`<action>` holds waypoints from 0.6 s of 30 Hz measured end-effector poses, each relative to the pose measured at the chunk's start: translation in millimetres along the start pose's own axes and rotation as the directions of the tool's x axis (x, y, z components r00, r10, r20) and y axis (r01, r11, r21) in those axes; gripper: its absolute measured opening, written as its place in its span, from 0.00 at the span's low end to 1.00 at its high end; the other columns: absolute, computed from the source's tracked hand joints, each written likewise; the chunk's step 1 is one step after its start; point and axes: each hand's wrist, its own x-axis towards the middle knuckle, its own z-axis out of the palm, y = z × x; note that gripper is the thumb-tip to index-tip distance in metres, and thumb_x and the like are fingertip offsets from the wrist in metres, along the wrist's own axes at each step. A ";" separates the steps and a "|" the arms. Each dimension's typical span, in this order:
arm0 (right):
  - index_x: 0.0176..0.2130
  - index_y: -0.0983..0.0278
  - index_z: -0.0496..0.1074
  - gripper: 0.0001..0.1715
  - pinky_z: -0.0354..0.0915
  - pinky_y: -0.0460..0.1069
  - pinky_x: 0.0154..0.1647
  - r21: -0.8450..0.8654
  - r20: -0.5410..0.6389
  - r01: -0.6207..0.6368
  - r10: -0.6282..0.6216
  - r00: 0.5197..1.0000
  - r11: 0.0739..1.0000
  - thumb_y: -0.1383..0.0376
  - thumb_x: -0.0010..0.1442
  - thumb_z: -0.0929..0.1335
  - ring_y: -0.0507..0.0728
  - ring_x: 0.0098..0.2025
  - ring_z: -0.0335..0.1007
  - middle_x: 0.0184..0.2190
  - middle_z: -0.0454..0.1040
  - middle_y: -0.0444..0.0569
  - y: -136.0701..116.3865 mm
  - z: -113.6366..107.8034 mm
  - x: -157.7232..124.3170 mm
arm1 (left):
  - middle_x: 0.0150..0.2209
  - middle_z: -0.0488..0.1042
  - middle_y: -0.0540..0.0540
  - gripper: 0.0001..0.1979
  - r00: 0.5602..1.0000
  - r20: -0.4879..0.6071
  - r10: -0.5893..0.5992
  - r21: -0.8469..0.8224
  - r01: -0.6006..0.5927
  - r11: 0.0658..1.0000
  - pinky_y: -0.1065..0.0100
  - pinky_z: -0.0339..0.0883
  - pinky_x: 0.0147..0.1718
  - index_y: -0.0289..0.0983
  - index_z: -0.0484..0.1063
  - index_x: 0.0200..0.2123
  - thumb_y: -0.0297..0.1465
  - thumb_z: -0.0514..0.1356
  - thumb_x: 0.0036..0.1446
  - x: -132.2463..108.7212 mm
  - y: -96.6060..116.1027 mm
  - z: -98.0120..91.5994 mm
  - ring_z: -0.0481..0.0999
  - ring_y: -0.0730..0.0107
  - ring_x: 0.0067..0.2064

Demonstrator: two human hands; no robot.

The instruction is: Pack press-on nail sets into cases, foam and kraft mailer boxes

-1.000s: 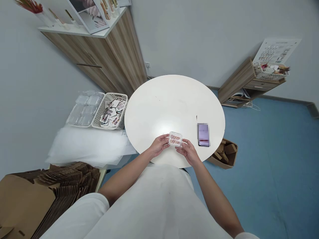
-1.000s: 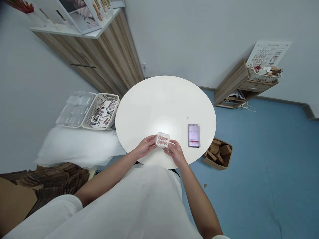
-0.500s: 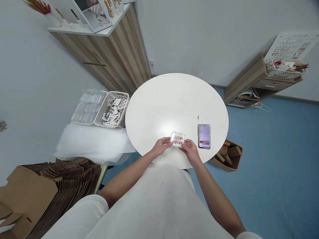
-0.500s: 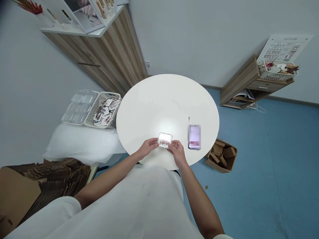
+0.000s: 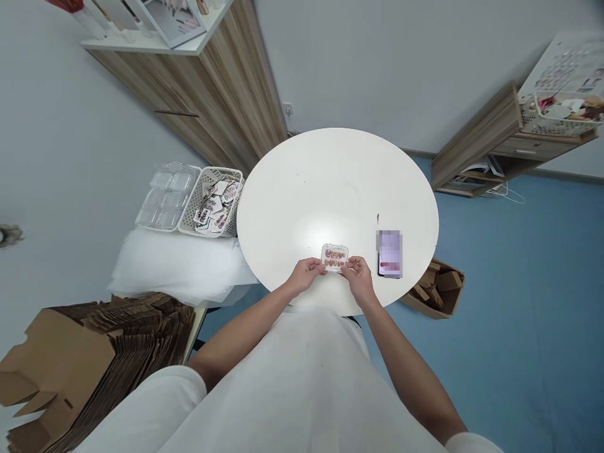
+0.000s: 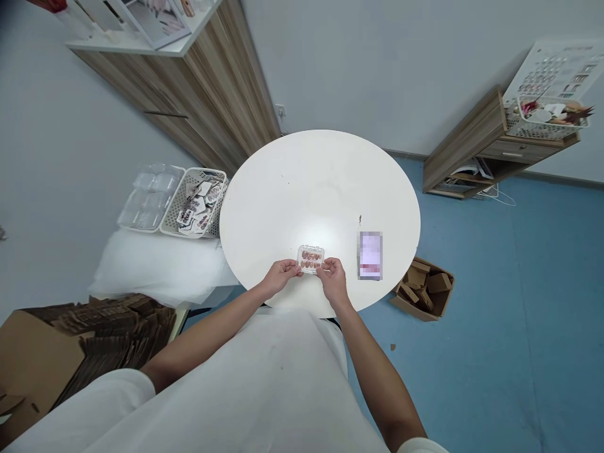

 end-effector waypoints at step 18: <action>0.42 0.57 0.61 0.23 0.64 0.53 0.39 -0.113 -0.060 -0.004 -0.003 0.998 0.994 0.58 0.46 0.69 0.55 0.36 0.69 0.39 0.70 0.47 16.6 45.2 -0.7 | 0.45 0.66 0.43 0.18 0.975 -0.107 0.195 0.107 -0.184 0.977 0.66 0.64 0.43 0.40 0.69 0.46 0.37 0.59 0.50 -9.7 5.9 -40.0 0.68 0.66 0.44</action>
